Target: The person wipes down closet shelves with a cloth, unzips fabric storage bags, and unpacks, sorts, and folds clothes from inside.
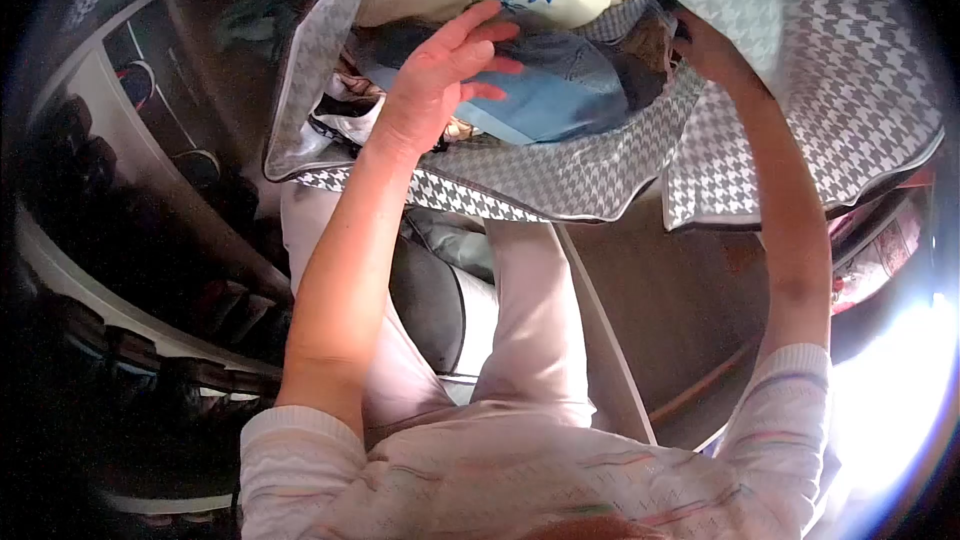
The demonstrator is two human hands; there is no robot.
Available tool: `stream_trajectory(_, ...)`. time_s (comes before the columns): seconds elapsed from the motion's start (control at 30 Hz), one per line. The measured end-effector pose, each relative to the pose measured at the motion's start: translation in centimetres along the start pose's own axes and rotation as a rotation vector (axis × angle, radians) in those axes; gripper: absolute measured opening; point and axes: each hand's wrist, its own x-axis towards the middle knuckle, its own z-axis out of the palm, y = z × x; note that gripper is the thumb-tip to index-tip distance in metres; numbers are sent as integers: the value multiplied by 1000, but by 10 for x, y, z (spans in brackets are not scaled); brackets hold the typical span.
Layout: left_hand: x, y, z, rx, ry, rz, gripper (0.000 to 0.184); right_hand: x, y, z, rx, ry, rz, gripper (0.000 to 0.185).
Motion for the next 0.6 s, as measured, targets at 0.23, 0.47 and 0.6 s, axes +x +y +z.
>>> stream_trajectory(0.23,3,-1,6,-7,24,1,54,-16,28,21,310,-26,237,57)
stream_trajectory(0.47,4,0,7,50,34,-19,48,-12,-30,24,649,-300,304,64)
stream_trajectory(0.6,8,-5,1,21,37,-21,47,-17,-41,10,417,-504,174,67)
